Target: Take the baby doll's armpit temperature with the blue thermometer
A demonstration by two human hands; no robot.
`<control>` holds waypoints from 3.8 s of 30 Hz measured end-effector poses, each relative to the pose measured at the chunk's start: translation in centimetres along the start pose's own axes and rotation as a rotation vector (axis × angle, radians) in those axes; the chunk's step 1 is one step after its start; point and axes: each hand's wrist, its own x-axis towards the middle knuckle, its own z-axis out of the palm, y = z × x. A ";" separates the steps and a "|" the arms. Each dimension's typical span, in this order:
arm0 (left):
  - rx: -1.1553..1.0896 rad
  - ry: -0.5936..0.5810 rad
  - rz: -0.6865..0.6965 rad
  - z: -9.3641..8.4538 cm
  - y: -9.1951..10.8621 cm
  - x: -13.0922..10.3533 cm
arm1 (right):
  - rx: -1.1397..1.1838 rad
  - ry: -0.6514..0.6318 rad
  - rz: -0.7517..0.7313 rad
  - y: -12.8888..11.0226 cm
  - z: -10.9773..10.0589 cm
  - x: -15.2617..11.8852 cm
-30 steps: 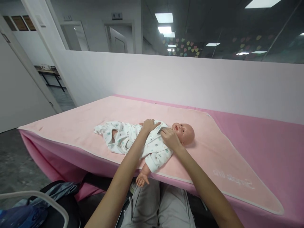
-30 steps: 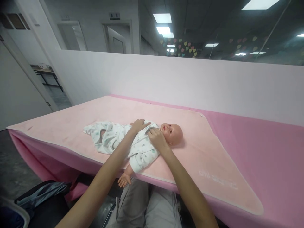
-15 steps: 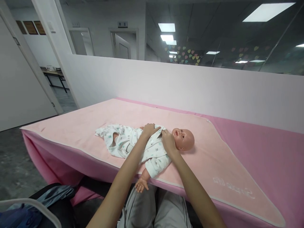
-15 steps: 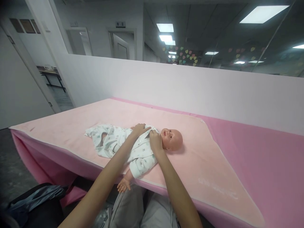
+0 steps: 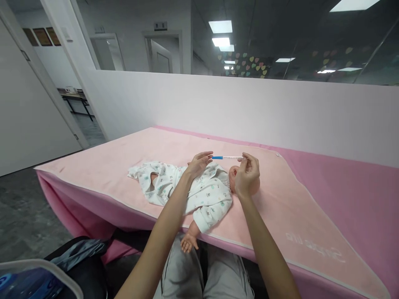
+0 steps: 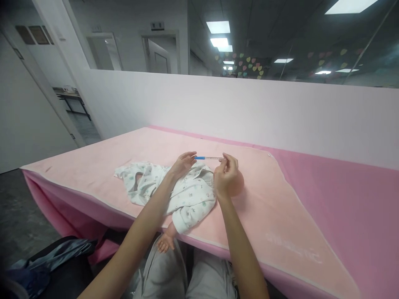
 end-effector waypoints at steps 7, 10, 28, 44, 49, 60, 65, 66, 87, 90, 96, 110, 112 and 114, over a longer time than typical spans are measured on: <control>0.006 0.018 -0.135 0.5 -0.2 -0.2 | -0.002 0.006 0.087 -1.9 -1.3 -1.4; 0.044 -0.121 -0.187 0.9 -0.2 -0.4 | -0.075 0.093 0.022 -3.5 -4.6 -2.7; 0.390 -0.574 -0.318 1.4 0.7 -0.8 | -0.896 -0.195 -0.148 -1.4 -12.8 -12.9; 0.301 -0.545 -0.340 1.4 1.2 -1.1 | -0.656 -0.664 0.000 -2.2 -4.3 -4.4; 0.242 -0.463 -0.332 1.2 0.4 -1.0 | -0.714 -0.946 -0.062 0.4 -0.1 -3.2; 0.258 -0.279 -0.224 0.9 0.5 -2.8 | -0.253 -0.729 -0.071 2.6 -1.6 -3.5; 0.194 -0.249 -0.175 1.1 0.3 -2.9 | -0.258 -0.654 -0.238 3.7 -1.1 -4.8; 0.182 -0.248 -0.168 1.1 0.3 -2.9 | -0.254 -0.638 -0.258 3.9 -1.0 -5.1; 0.261 -0.347 -0.134 0.8 0.1 -2.9 | -0.212 -0.484 -0.286 5.1 -0.9 -6.9; 0.289 -0.320 -0.115 0.9 0.0 -3.1 | -0.225 -0.498 -0.265 5.3 -0.8 -6.9; 0.446 -0.316 -0.062 1.3 0.2 -4.1 | -0.276 -0.580 -0.300 5.4 -0.9 -6.7; 0.964 -0.209 0.231 2.4 0.3 -6.7 | -0.257 -0.624 -0.256 5.2 -1.0 -6.4; 1.033 -0.171 0.243 2.4 0.2 -6.6 | -0.251 -0.620 -0.253 5.1 -0.9 -6.3; 1.092 -0.147 0.248 2.4 0.2 -6.6 | -0.246 -0.627 -0.250 5.0 -0.9 -6.3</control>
